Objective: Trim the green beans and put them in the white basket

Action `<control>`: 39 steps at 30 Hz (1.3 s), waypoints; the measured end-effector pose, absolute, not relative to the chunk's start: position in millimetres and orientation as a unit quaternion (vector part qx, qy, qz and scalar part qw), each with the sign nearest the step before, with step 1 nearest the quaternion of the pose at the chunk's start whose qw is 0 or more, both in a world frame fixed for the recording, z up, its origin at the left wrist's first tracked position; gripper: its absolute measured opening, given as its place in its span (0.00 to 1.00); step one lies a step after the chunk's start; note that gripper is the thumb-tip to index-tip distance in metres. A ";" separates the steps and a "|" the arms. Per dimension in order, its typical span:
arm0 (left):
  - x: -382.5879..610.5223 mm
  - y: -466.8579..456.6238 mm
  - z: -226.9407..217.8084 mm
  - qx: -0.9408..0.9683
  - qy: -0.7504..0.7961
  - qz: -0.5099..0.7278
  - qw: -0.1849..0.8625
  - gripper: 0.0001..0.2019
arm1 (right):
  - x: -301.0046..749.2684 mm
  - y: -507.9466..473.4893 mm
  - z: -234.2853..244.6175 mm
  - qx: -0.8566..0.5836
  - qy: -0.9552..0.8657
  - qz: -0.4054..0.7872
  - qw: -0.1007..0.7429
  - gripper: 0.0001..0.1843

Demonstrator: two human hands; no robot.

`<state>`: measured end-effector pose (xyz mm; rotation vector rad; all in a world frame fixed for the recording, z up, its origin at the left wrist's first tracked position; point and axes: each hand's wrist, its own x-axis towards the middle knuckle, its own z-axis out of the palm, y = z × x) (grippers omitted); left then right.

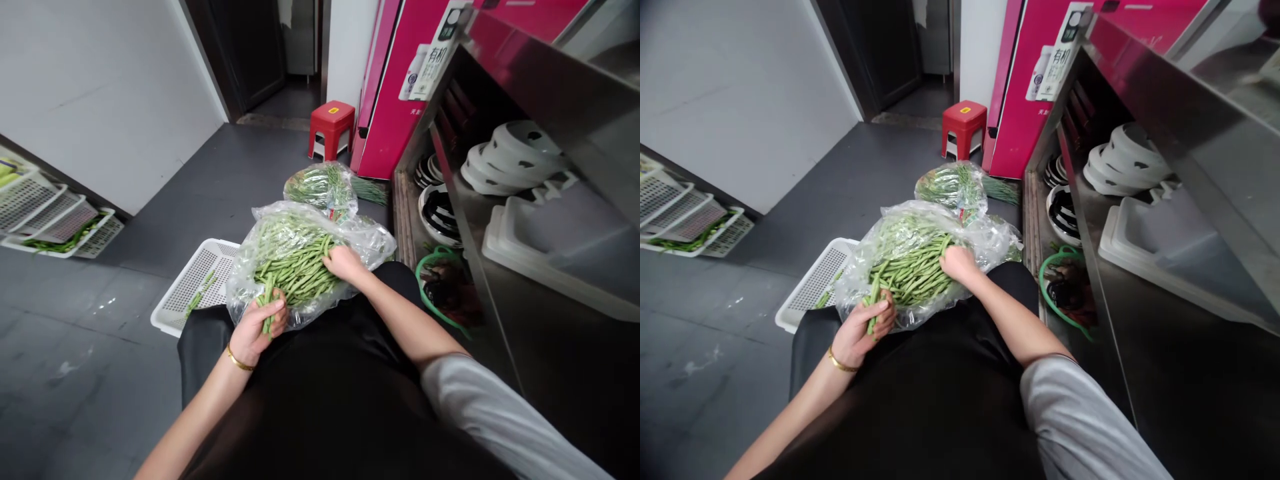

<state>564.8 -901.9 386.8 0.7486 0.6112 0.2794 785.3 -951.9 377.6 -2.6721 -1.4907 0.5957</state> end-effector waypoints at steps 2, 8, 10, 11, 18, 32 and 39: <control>568.3 -902.5 381.4 0.378 0.333 0.119 0.856 0.09 | 762.2 -978.4 380.8 -0.841 -0.509 0.184 0.021 0.22; 586.2 -907.5 365.0 0.431 0.400 0.105 0.802 0.17 | 706.8 -1024.7 382.9 -0.712 -0.675 0.184 0.065 0.21; 585.7 -911.0 365.1 0.460 0.385 0.142 0.787 0.16 | 703.1 -1021.2 376.4 -0.683 -0.692 0.214 0.092 0.19; 583.7 -912.9 365.9 0.490 0.379 0.153 0.770 0.15 | 703.6 -1017.7 372.8 -0.662 -0.701 0.240 0.112 0.17; 568.6 -916.0 379.8 0.540 0.336 0.188 0.749 0.13 | 718.3 -1003.3 367.1 -0.500 -0.532 0.639 0.240 0.15; 571.5 -912.7 390.9 0.225 0.250 0.231 0.913 0.10 | 714.4 -1002.3 430.2 -0.414 -0.616 0.456 0.491 0.17; 559.0 -906.6 381.6 0.346 0.258 0.180 0.884 0.10 | 751.7 -978.9 403.8 -0.619 -0.491 0.471 0.392 0.21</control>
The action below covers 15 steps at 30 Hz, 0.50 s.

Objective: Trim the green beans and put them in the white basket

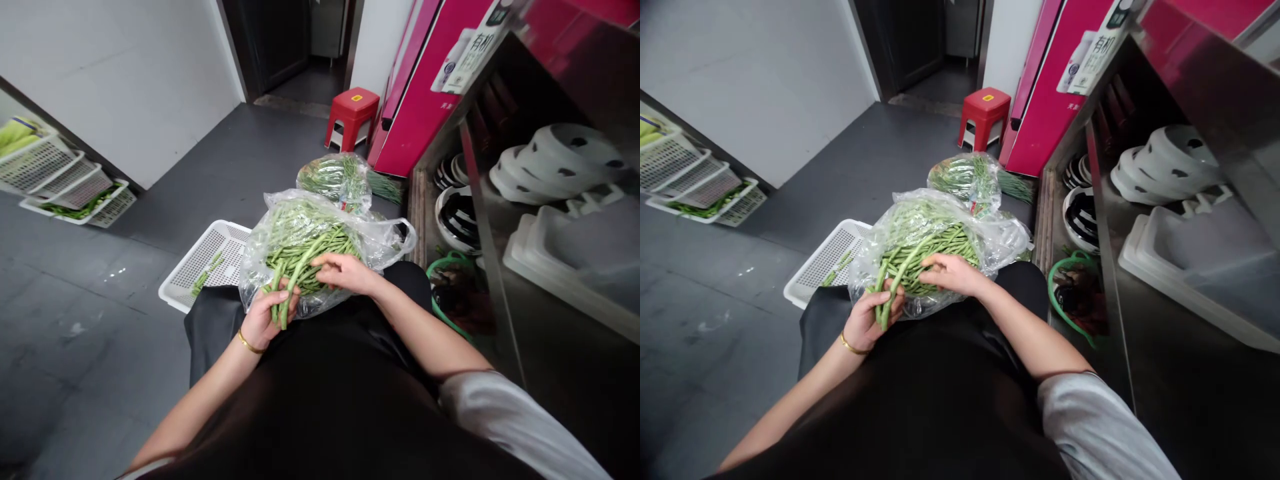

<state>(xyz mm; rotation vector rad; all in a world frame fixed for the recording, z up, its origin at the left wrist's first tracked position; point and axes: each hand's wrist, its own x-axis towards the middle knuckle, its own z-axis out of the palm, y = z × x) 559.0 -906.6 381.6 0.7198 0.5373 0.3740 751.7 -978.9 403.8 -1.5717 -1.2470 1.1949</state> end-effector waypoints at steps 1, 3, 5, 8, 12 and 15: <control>559.3 -908.5 379.6 0.373 0.271 0.176 0.870 0.09 | 747.0 -975.5 400.1 -0.604 -0.455 0.498 0.425 0.20; 561.2 -912.3 377.0 0.408 0.294 0.176 0.846 0.09 | 733.3 -970.5 395.1 -0.560 -0.405 0.538 0.483 0.19; 563.6 -915.3 376.6 0.418 0.310 0.183 0.834 0.10 | 720.7 -968.5 392.6 -0.548 -0.385 0.534 0.515 0.19; 566.5 -917.9 378.7 0.398 0.314 0.175 0.844 0.09 | 715.8 -970.7 390.2 -0.608 -0.435 0.434 0.502 0.18; 564.4 -919.0 380.8 0.385 0.316 0.124 0.859 0.06 | 732.4 -978.5 391.0 -0.655 -0.605 0.214 0.398 0.19; 556.0 -915.7 383.1 0.447 0.282 0.025 0.849 0.05 | 744.8 -988.1 398.8 -0.545 -0.722 0.279 0.322 0.19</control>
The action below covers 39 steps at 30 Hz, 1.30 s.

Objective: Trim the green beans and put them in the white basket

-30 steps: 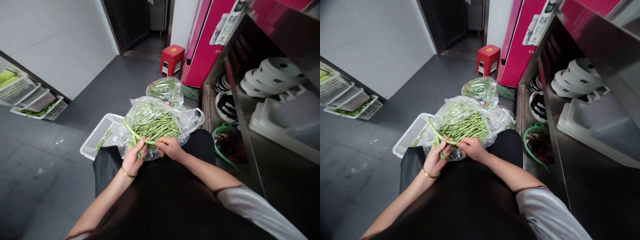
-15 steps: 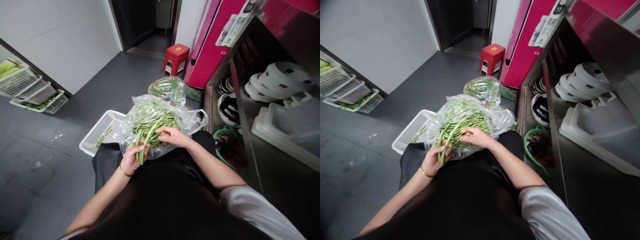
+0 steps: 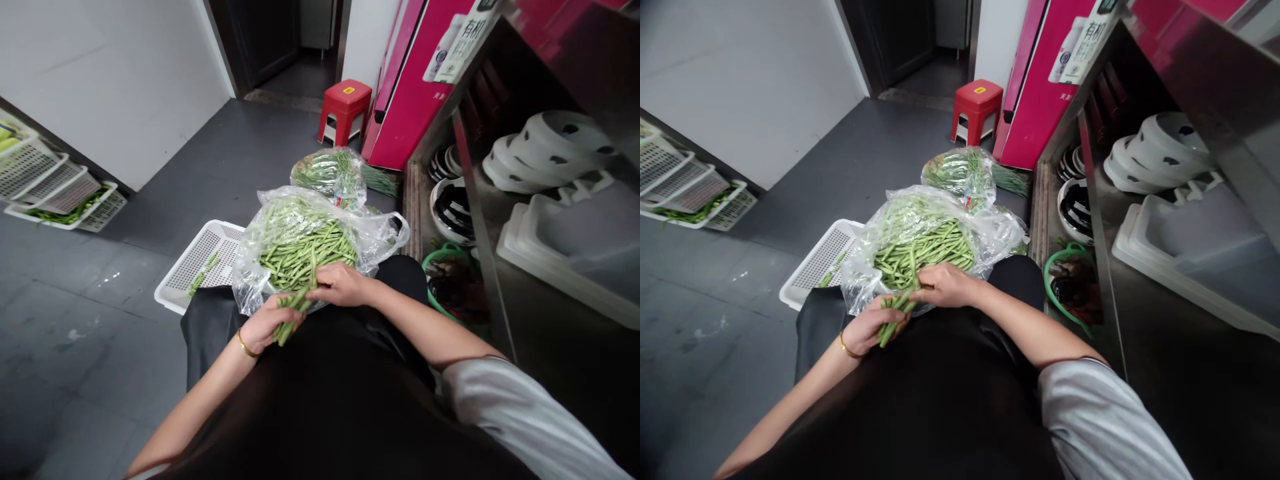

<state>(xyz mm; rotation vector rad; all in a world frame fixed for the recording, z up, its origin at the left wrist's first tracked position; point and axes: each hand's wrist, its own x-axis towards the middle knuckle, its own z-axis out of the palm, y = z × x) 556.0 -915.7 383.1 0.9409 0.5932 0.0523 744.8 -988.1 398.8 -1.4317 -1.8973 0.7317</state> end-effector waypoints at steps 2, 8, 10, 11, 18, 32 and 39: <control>549.2 -911.0 386.6 0.501 0.226 -0.066 0.833 0.07 | 747.0 -996.8 406.2 -0.465 -0.747 0.366 0.303 0.16; 538.0 -893.4 396.4 0.603 0.161 -0.095 0.775 0.08 | 737.0 -1020.8 418.9 -0.305 -0.630 0.683 0.208 0.16; 540.3 -891.6 396.5 0.569 0.225 0.014 0.791 0.08 | 733.8 -1020.7 418.3 -0.326 -0.602 0.706 0.181 0.16; 543.3 -892.3 396.3 0.543 0.256 0.074 0.796 0.08 | 732.0 -1018.2 417.4 -0.376 -0.605 0.676 0.188 0.16; 571.6 -910.6 394.6 0.523 0.330 0.239 0.749 0.12 | 707.2 -993.8 406.2 -0.585 -0.713 0.335 0.193 0.13; 549.7 -908.1 390.4 0.577 0.230 0.007 0.784 0.10 | 728.5 -1020.1 411.5 -0.477 -0.774 0.323 0.264 0.21; 553.6 -910.1 377.5 0.391 0.220 0.115 0.886 0.08 | 764.0 -1003.1 399.1 -0.642 -0.627 0.342 0.281 0.22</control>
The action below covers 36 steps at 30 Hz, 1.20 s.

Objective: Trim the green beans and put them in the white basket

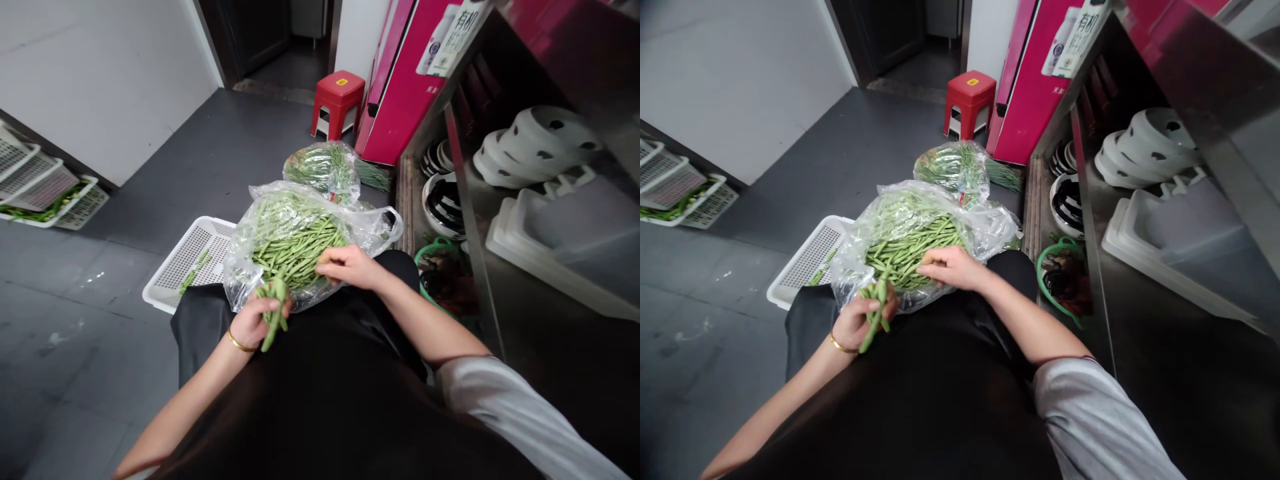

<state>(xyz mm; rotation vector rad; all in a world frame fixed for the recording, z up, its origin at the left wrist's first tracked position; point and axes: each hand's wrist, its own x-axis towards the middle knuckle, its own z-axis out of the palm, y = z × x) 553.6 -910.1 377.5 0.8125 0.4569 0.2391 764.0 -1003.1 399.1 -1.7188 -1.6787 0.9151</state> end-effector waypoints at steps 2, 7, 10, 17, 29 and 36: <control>556.6 -906.5 374.1 0.302 0.216 0.171 0.913 0.06 | 784.5 -980.8 389.9 -0.751 -0.624 0.185 0.111 0.17; 557.0 -906.8 370.2 0.245 0.217 0.184 0.927 0.12 | 803.2 -943.4 369.1 -0.734 -0.666 0.099 -0.087 0.14; 555.5 -911.1 370.1 0.251 0.232 0.135 0.930 0.12 | 798.0 -951.0 379.0 -0.731 -0.679 0.056 0.038 0.15; 575.1 -915.5 381.4 0.356 0.301 0.142 0.873 0.11 | 749.9 -1006.1 399.1 -0.646 -0.501 0.154 0.555 0.06; 569.8 -915.9 388.2 0.511 0.341 0.189 0.766 0.15 | 731.5 -1021.5 386.2 -0.545 -0.724 0.364 0.215 0.04; 565.4 -923.7 391.1 0.529 0.316 0.113 0.779 0.14 | 735.9 -990.7 392.5 -0.617 -0.537 0.400 0.413 0.17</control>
